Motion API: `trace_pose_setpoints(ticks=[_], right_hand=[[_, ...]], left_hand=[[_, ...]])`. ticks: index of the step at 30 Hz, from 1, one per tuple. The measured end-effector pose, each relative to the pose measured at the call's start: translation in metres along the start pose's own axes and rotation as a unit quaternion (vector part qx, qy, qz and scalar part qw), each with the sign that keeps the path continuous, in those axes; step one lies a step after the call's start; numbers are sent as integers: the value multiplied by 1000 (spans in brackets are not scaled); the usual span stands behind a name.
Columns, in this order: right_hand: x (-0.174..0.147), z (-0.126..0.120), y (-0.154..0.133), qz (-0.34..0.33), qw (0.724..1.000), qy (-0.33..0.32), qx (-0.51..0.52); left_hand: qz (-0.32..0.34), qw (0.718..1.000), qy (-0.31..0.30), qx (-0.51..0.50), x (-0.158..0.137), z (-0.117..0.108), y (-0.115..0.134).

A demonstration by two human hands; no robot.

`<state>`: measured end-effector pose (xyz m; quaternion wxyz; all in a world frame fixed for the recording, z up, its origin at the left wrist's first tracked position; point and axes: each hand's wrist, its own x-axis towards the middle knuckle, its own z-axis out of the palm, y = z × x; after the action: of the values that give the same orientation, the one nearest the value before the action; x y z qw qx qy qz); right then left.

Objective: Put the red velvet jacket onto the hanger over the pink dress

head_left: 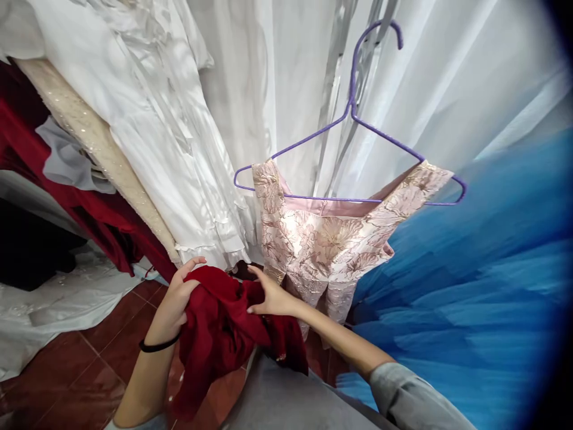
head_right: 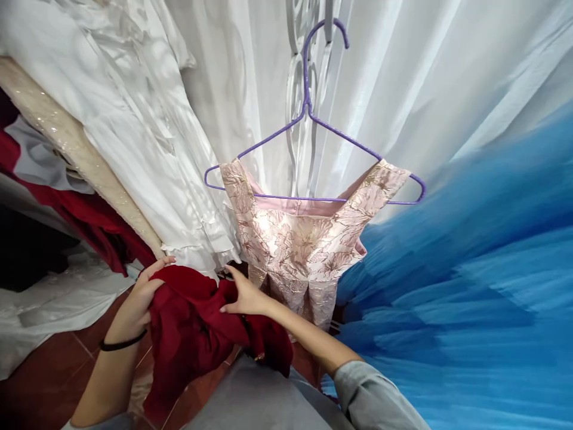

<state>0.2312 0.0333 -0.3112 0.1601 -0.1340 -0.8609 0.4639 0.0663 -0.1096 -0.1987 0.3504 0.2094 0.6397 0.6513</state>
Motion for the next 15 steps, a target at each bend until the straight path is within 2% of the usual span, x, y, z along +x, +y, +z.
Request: trace_pose_setpoints(ticks=[2, 3, 5, 6, 8, 9, 12, 13, 15], right_hand=[[28, 25, -10, -39, 997, -62, 18], [42, 33, -15, -40, 995, -89, -7], [70, 33, -31, -35, 987, -120, -97], [84, 25, -42, -40, 982, -119, -143], [112, -5, -73, -85, 970, -76, -213], [125, -25, -93, -120, 964, -38, -236], [158, -92, -161, -213, 922, 91, -311], [167, -113, -182, -239, 898, 131, -345], [183, -150, -213, -269, 847, 180, -421]], left_hand=[[38, 999, 22, 16, -5, -1, -1], [58, 997, 36, 27, -7, -3, 0], [93, 992, 71, 50, -12, -11, 7], [115, 987, 94, 59, -15, -17, 12], [190, 966, 155, 84, -23, -30, 28], [243, 945, 193, 105, -26, -36, 37], [393, 852, 288, 192, -28, -43, 63], [419, 831, 295, 216, -24, -41, 70], [444, 819, 274, 237, -5, -32, 84]])
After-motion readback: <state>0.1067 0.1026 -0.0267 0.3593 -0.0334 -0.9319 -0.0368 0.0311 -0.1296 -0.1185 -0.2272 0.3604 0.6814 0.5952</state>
